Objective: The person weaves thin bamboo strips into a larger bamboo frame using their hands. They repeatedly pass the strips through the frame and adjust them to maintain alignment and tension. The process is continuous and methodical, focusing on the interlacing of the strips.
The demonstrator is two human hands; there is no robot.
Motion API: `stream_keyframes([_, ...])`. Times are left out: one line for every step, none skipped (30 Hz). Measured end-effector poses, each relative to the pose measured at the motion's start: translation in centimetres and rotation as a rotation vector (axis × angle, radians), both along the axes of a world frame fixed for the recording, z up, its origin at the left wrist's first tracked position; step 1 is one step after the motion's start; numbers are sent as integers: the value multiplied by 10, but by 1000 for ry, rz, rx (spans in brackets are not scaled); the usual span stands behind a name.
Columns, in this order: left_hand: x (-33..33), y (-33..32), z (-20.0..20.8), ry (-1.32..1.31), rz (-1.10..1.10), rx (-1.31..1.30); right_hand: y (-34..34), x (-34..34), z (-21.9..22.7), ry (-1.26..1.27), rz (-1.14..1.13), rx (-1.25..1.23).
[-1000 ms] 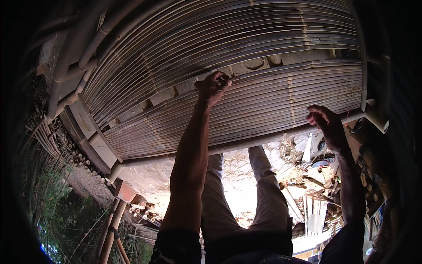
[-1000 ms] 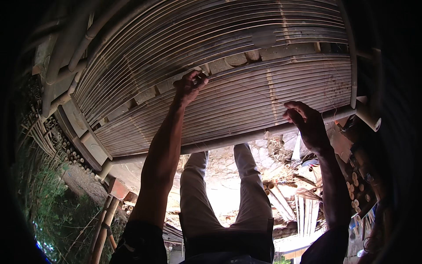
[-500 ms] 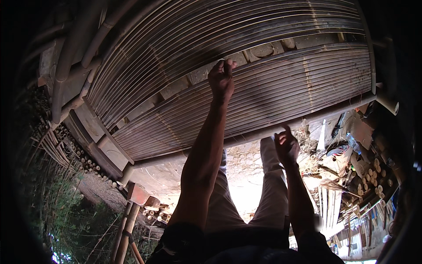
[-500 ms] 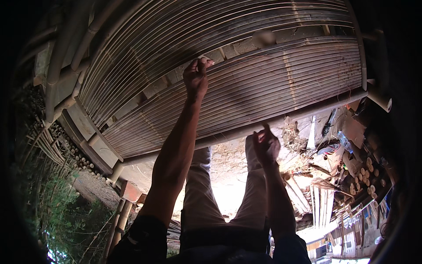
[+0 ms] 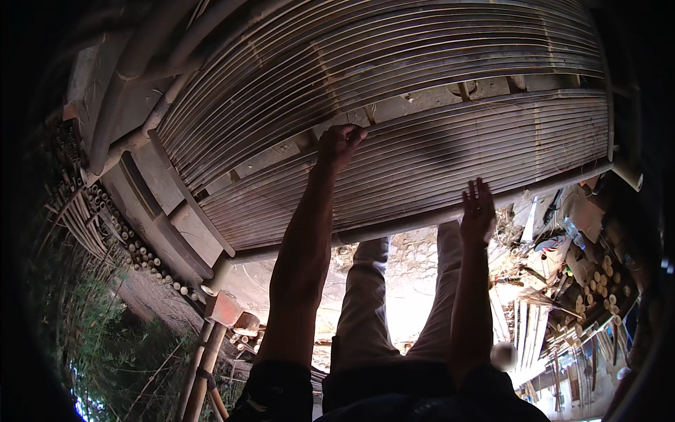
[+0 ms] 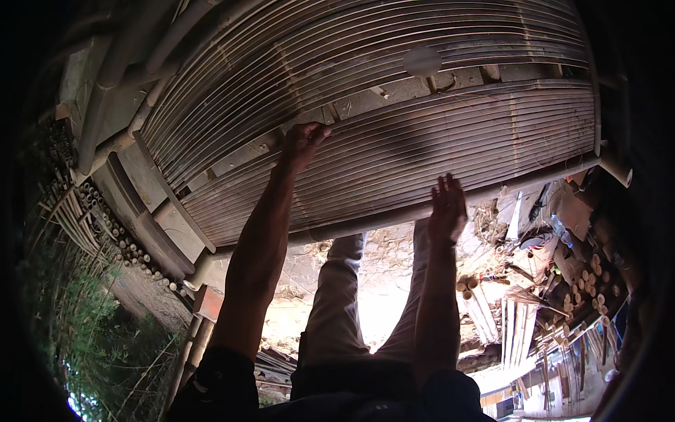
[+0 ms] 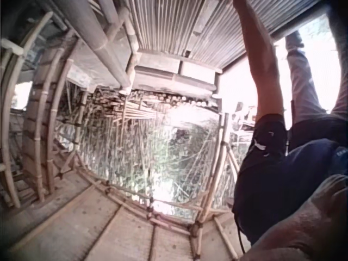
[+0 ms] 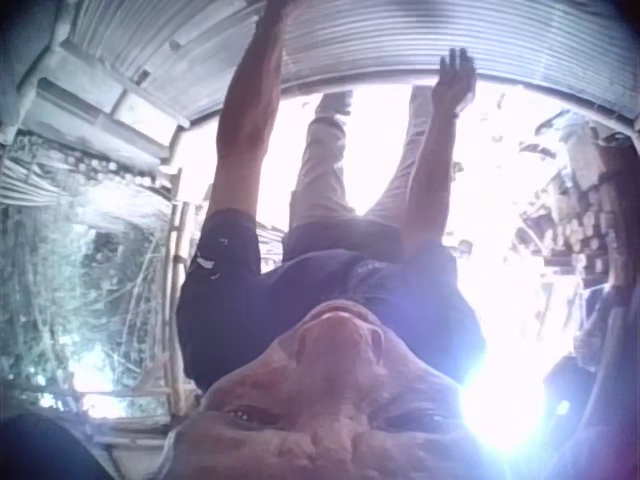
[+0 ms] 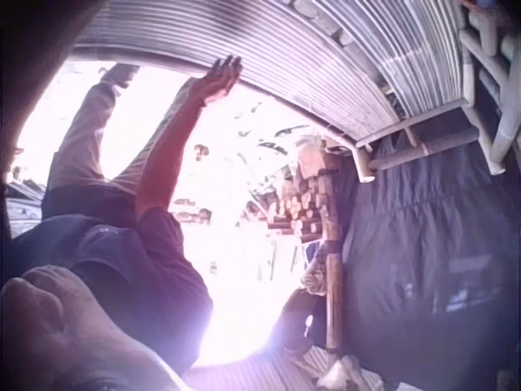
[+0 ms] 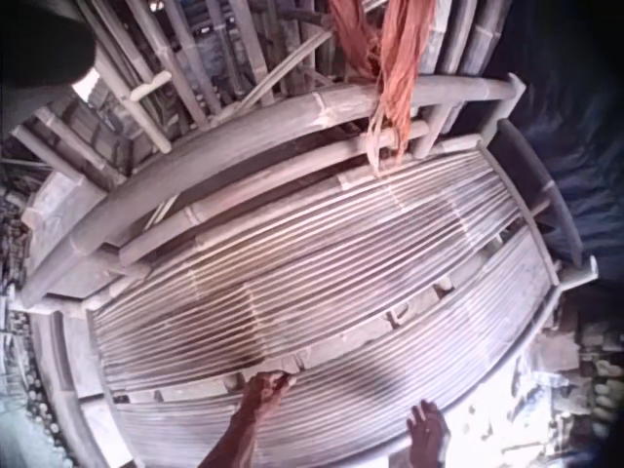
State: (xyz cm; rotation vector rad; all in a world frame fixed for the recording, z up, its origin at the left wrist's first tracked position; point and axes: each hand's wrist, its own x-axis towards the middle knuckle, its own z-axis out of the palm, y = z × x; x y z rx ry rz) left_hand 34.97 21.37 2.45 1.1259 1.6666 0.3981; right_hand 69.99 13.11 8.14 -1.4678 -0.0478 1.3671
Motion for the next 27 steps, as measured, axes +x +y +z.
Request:
stream_keyframes([-3,-1,-4,12,3,-14,38,20,16,218,-181,95])
stream_keyframes([-3,3,-6,20,0,-22,71,42,20,168,-217,129])
stream_keyframes([5,9,-3,116,-43,-40,96,73,25,-32,-110,81])
stream_keyframes([4,14,-6,107,-40,-38,121,86,30,-216,6,32])
stream_keyframes([1,12,-11,103,-32,-50,150,71,41,-638,364,38])
stream_keyframes([1,8,-16,90,-28,-68,168,46,45,-902,632,33])
stream_keyframes([2,6,-18,85,-11,-88,186,21,49,-1188,859,51])
stream_keyframes([4,6,-20,84,-28,-84,197,-4,48,-1323,984,64])
stream_keyframes([3,4,-22,93,-41,-82,200,-28,37,-1413,1160,-4])
stream_keyframes([0,3,-24,104,-53,-78,200,-51,21,-1497,1335,-73])
stream_keyframes([5,6,-22,76,-68,-75,191,-66,-4,-1627,1335,-29])
stream_keyframes([8,8,-18,53,-81,-76,181,-82,-24,-1751,1336,19])
stream_keyframes([4,8,-15,46,-80,-85,182,-117,-17,-1641,1401,-96])
stream_keyframes([2,12,-12,71,-105,-108,182,-149,-6,-1531,1460,-217])
stream_keyframes([6,17,-8,85,-141,-129,171,-163,-18,-1530,1399,-221])
stream_keyframes([10,22,-9,97,-178,-146,160,-174,-31,-1533,1335,-225])
stream_keyframes([3,18,-19,82,-99,-86,152,-196,-31,-1457,1363,-229])
stream_keyframes([3,19,-23,146,-182,-91,141,-211,-30,-1389,1389,-246])
stream_keyframes([5,19,-25,209,-263,-98,127,-224,-28,-1381,1356,-259])
stream_keyframes([7,20,-28,270,-345,-105,125,-227,-28,-1249,1362,-281])
stream_keyframes([6,21,-33,288,-381,-105,122,-228,-29,-1184,1417,-232])
stream_keyframes([6,23,-36,302,-422,-100,119,-227,-30,-1115,1468,-182])
stream_keyframes([8,28,-40,265,-423,-88,117,-216,-47,-1203,1519,45])
stream_keyframes([12,32,-45,227,-430,-74,119,-201,-69,-1282,1552,275])
stream_keyframes([12,34,-47,221,-382,-142,141,-199,-71,-616,1494,-23])
stream_keyframes([6,31,-51,217,-322,-226,154,-215,-46,-361,1425,-263])
stream_keyframes([14,42,-50,178,-309,-310,163,-205,-55,-282,1441,-368])
